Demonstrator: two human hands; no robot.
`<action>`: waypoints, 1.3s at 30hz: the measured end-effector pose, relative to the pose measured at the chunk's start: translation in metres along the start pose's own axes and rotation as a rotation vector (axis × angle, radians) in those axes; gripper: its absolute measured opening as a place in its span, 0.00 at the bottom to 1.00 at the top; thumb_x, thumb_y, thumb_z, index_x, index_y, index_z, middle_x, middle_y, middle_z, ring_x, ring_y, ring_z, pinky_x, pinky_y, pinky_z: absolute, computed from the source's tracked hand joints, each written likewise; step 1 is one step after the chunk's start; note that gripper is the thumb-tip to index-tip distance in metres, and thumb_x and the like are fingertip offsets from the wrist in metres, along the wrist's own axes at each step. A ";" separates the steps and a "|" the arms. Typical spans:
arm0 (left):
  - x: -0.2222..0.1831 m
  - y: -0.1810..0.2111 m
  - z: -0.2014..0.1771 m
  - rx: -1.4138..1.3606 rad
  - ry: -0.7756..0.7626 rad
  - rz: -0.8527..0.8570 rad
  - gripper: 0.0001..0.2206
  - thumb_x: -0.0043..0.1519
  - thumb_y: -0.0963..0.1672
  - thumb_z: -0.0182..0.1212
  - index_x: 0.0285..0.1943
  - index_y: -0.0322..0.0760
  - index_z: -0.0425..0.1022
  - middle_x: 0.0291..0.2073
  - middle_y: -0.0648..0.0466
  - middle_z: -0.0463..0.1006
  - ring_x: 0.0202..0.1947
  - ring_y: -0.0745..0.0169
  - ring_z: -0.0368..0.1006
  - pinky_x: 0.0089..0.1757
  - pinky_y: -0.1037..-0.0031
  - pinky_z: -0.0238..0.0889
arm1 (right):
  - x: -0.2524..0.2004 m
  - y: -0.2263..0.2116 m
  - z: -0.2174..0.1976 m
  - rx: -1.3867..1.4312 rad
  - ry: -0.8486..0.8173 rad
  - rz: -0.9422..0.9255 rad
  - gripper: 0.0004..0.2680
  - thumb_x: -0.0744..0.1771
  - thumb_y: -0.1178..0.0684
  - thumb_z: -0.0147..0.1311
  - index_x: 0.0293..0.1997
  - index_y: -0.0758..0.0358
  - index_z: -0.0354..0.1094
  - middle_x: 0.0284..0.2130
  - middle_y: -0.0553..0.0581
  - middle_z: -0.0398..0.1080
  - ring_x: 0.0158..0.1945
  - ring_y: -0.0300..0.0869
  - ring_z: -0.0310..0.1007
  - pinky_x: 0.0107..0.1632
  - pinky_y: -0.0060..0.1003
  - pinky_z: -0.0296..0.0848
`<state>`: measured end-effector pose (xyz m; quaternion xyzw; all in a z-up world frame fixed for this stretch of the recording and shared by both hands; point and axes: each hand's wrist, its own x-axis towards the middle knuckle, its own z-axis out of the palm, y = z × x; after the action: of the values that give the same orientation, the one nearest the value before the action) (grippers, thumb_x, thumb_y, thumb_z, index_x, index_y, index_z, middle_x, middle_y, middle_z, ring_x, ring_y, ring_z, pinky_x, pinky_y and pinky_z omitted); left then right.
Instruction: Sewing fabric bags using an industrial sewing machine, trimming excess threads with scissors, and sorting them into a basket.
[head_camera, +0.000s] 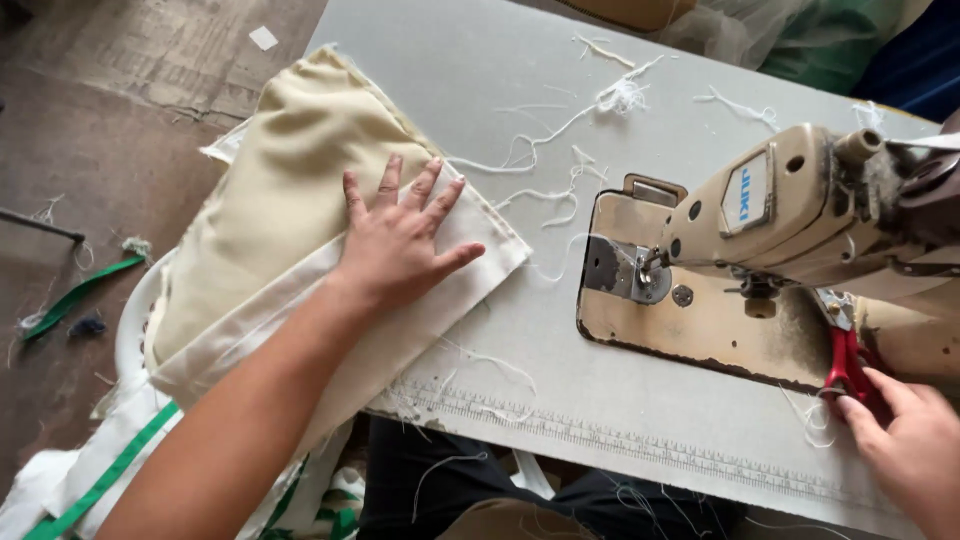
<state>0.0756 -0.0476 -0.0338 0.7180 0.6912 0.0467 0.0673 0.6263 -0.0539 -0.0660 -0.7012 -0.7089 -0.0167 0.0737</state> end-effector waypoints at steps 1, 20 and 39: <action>-0.002 0.004 -0.004 0.004 -0.144 -0.050 0.38 0.49 0.66 0.21 0.68 0.58 0.34 0.68 0.61 0.31 0.66 0.48 0.19 0.53 0.39 0.10 | -0.005 0.005 0.002 -0.052 -0.026 -0.035 0.19 0.62 0.49 0.54 0.57 0.63 0.68 0.41 0.65 0.71 0.48 0.49 0.67 0.55 0.36 0.62; -0.074 0.003 0.041 0.410 0.247 0.069 0.39 0.56 0.69 0.17 0.70 0.51 0.32 0.68 0.56 0.31 0.67 0.54 0.23 0.57 0.48 0.08 | -0.045 -0.221 -0.071 0.800 -1.494 0.209 0.13 0.63 0.45 0.44 0.26 0.66 0.63 0.19 0.58 0.65 0.23 0.42 0.62 0.30 0.31 0.59; -0.080 -0.002 0.027 0.191 0.197 0.076 0.42 0.54 0.68 0.26 0.70 0.44 0.36 0.67 0.57 0.39 0.67 0.53 0.25 0.57 0.47 0.09 | 0.046 -0.334 -0.040 0.715 -1.456 0.041 0.12 0.63 0.47 0.45 0.28 0.69 0.61 0.12 0.64 0.65 0.16 0.47 0.63 0.23 0.36 0.63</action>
<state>0.0750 -0.1283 -0.0590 0.7388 0.6680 0.0535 -0.0714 0.2960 -0.0185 0.0057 -0.4833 -0.5285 0.6727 -0.1861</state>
